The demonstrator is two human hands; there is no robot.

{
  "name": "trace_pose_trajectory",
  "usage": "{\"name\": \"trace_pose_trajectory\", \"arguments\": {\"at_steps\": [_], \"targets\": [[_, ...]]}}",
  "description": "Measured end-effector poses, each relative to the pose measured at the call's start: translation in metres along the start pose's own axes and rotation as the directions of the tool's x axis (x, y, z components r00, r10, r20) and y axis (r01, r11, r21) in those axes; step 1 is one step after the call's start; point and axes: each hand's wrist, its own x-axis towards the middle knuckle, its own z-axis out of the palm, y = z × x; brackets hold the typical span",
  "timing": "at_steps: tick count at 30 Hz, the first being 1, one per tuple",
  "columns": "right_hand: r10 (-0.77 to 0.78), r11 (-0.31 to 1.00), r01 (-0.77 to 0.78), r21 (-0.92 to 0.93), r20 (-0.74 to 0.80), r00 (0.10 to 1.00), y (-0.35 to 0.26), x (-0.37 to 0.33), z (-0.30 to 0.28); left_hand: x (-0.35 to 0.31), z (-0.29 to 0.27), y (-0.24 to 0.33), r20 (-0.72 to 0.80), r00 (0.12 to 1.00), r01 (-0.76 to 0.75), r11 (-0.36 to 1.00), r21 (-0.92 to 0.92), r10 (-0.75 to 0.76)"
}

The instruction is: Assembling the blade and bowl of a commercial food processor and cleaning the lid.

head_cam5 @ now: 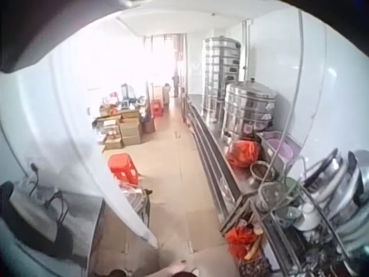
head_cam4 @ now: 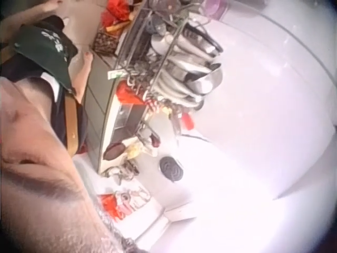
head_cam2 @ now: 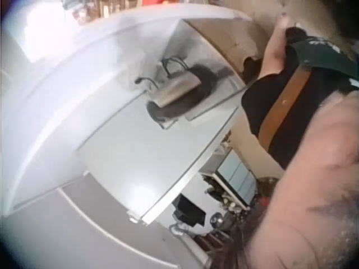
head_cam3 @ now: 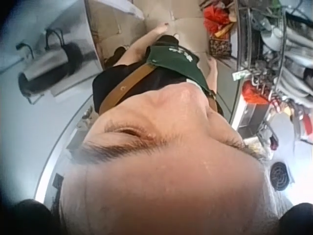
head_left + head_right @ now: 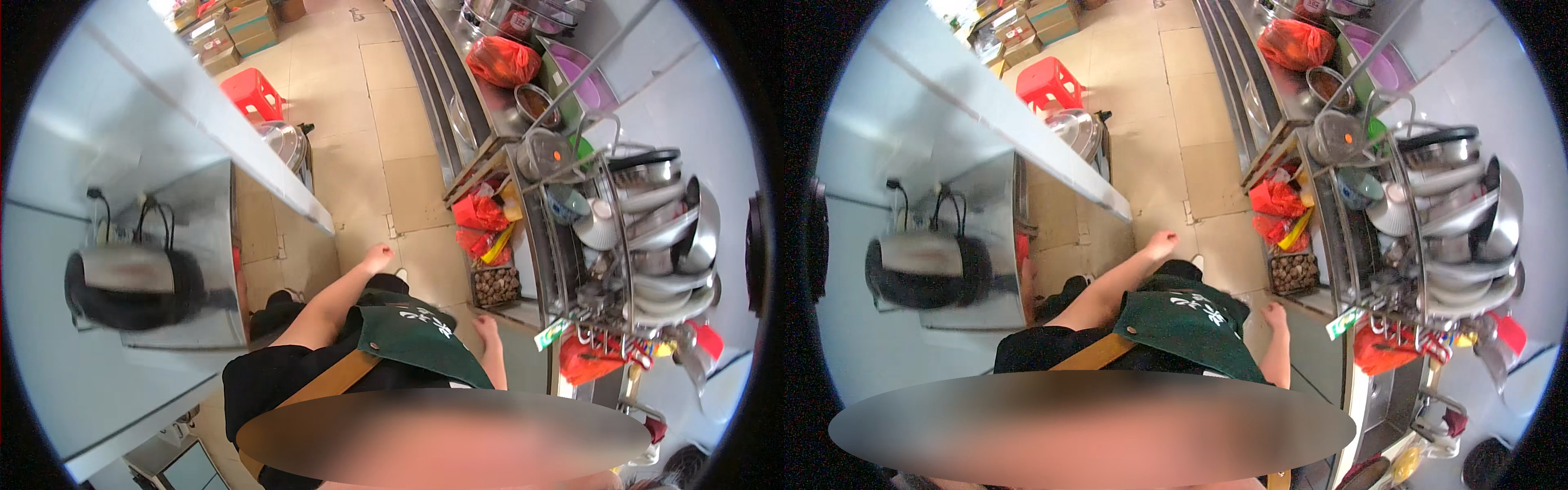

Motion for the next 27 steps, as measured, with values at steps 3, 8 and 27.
{"name": "trace_pose_trajectory", "arguments": {"at_steps": [3, 8, 27], "targets": [[0.107, 0.994, -0.106, -0.012, 0.094, 0.99, -0.025, 0.024, -0.003, 0.067, -0.047, 0.024, -0.036, 0.995, 0.086, 0.991, -0.105, -0.09], [0.247, 0.956, -0.273, 0.111, 0.204, 0.947, -0.092, 0.097, -0.053, 0.181, -0.123, 0.025, -0.074, 0.974, 0.186, 0.941, -0.282, -0.214], [-0.855, 0.462, 0.886, -0.044, 0.242, 0.458, -0.831, 0.604, -0.215, 0.281, -0.216, 0.004, -0.2, 0.214, 0.548, 0.287, -0.786, -0.956]]}}
